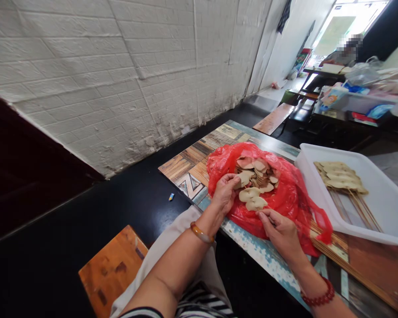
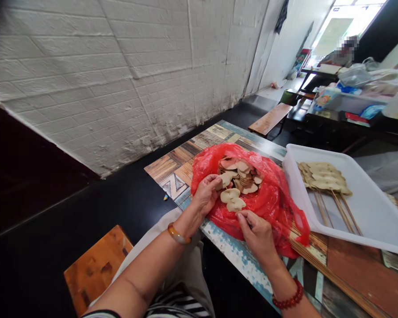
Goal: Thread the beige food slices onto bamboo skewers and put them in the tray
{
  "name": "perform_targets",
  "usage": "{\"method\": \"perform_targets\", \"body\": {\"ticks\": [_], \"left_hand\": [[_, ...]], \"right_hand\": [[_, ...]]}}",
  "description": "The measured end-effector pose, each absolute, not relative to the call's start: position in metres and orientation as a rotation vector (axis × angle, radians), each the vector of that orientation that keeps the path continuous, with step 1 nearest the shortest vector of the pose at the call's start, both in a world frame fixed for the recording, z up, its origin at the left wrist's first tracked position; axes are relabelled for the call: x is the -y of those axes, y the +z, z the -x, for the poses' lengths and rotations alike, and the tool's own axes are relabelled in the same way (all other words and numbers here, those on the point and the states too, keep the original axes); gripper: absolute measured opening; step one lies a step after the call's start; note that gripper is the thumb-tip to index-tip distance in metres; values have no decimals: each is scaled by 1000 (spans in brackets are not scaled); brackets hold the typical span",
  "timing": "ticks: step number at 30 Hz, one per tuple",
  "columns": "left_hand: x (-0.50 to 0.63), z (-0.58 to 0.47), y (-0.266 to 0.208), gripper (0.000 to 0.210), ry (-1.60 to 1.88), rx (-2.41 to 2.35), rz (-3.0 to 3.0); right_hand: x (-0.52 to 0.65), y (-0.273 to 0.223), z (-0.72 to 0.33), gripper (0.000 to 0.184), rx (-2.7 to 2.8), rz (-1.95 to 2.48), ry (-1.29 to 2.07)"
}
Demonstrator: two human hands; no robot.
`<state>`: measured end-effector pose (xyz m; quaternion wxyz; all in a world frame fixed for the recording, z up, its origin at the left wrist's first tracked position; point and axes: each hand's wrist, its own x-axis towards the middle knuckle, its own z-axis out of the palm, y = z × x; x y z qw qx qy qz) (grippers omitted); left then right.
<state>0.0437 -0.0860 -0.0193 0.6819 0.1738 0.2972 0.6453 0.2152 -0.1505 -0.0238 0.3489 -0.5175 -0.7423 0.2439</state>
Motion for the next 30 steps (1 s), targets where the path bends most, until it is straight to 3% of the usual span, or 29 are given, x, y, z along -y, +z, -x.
{"method": "perform_targets", "body": {"ticks": [30], "left_hand": [[85, -45, -26, 34, 1451, -799, -432]], "right_hand": [[149, -24, -220, 31, 1930, 1367, 637]]}}
